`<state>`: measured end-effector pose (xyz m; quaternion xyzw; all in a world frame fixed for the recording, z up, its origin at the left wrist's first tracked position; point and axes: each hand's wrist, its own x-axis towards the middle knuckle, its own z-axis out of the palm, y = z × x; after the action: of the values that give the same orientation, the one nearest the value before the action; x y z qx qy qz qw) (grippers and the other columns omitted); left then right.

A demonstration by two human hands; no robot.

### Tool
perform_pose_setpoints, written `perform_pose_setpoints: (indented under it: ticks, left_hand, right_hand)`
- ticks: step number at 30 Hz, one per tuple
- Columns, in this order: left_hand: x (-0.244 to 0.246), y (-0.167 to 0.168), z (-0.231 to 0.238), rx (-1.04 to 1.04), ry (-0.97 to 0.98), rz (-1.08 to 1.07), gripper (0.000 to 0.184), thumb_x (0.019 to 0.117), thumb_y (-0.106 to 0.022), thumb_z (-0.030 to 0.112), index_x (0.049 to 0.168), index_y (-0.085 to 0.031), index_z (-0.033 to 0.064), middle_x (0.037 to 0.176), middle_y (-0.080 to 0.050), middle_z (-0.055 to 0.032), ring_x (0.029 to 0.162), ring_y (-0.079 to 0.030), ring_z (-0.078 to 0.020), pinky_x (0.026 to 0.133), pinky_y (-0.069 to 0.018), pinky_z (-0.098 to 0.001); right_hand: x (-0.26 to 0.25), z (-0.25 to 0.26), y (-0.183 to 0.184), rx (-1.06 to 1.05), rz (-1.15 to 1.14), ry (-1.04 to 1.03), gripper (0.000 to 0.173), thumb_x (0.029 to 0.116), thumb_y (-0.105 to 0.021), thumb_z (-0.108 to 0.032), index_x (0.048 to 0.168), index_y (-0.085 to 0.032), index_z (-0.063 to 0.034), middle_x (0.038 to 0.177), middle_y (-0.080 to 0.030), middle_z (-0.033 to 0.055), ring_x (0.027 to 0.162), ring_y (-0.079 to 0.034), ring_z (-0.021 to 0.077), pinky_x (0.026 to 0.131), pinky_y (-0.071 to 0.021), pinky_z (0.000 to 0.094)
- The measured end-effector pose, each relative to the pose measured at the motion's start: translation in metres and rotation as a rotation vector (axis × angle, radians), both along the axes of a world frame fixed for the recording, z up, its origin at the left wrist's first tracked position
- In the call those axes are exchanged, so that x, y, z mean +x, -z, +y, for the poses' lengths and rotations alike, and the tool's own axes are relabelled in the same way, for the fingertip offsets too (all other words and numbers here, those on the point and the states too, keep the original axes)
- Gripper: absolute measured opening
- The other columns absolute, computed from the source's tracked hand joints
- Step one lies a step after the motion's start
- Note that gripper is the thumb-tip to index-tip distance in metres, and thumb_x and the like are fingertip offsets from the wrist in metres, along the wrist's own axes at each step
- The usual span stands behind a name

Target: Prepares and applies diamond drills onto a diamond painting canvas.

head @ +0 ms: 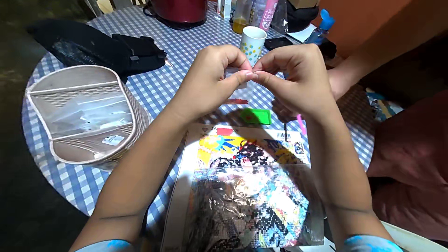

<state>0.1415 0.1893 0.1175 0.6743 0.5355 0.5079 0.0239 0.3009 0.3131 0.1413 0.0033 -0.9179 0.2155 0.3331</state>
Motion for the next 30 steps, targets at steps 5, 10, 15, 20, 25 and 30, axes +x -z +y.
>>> perform_pose_setpoints:
  ticks: [5,10,15,20,25,30]
  left_hand:
    - [0.0,-0.0094,-0.0096,-0.078,-0.109,0.272,0.02,0.1029,-0.053,0.014,0.098,-0.066,-0.0007,0.091,-0.065,-0.0105,0.088,-0.061,-0.0119,0.082,-0.0473,-0.0271]
    - [-0.0002,-0.0062,-0.0071,0.022,-0.183,0.299,0.022,0.1014,-0.055,0.014,0.095,-0.069,-0.0012,0.09,-0.068,-0.0143,0.087,-0.064,-0.0212,0.08,-0.0469,-0.0392]
    - [-0.0029,-0.0078,-0.008,0.083,-0.191,0.197,0.018,0.0977,-0.064,0.019,0.096,-0.073,0.0028,0.093,-0.072,-0.0076,0.09,-0.064,-0.0058,0.084,-0.0473,-0.0223]
    - [-0.0063,-0.0083,-0.0094,0.143,-0.124,0.17,0.016,0.0963,-0.064,0.015,0.09,-0.073,0.0027,0.092,-0.072,-0.0063,0.089,-0.063,0.0009,0.083,-0.0456,-0.0152]
    - [-0.003,-0.0049,-0.0072,0.226,-0.126,0.138,0.014,0.0935,-0.068,0.012,0.086,-0.073,0.0016,0.088,-0.071,-0.0067,0.087,-0.063,0.0003,0.083,-0.0465,-0.0144]
    - [-0.008,-0.0065,-0.0064,0.265,-0.118,0.048,0.013,0.0922,-0.071,0.015,0.087,-0.073,0.0038,0.084,-0.07,0.0032,0.08,-0.06,0.0088,0.077,-0.0473,-0.0102]
  right_hand:
    - [-0.0031,-0.0042,0.0011,0.001,-0.022,0.014,0.014,0.0963,-0.063,-0.011,0.09,-0.071,-0.0016,0.081,-0.068,-0.0011,0.073,-0.06,-0.0068,0.073,-0.0489,0.0113]
    - [-0.0053,-0.0022,0.0037,-0.015,0.018,-0.01,0.013,0.0963,-0.062,-0.009,0.09,-0.071,-0.001,0.082,-0.068,-0.0016,0.074,-0.06,-0.0074,0.072,-0.0495,0.0107]
    - [-0.0046,-0.0016,-0.0009,-0.004,0.046,0.003,0.014,0.0971,-0.061,-0.009,0.093,-0.071,-0.0005,0.083,-0.069,-0.0023,0.075,-0.06,-0.0082,0.073,-0.0493,0.0104]
    - [-0.0064,-0.0018,-0.0033,-0.02,0.055,-0.074,0.013,0.0966,-0.06,-0.008,0.095,-0.07,-0.0003,0.087,-0.068,-0.0039,0.079,-0.06,-0.009,0.074,-0.0496,0.0105]
    - [-0.0055,-0.0014,-0.0036,-0.019,0.052,-0.101,0.014,0.0994,-0.059,-0.008,0.093,-0.069,-0.0008,0.086,-0.068,-0.0041,0.079,-0.061,-0.0082,0.076,-0.051,0.0118]
    - [0.0005,0.0023,-0.005,0.055,0.153,-0.005,0.017,0.0994,-0.055,-0.006,0.094,-0.069,0.0032,0.087,-0.069,0.0001,0.081,-0.062,-0.0061,0.079,-0.0521,0.0139]
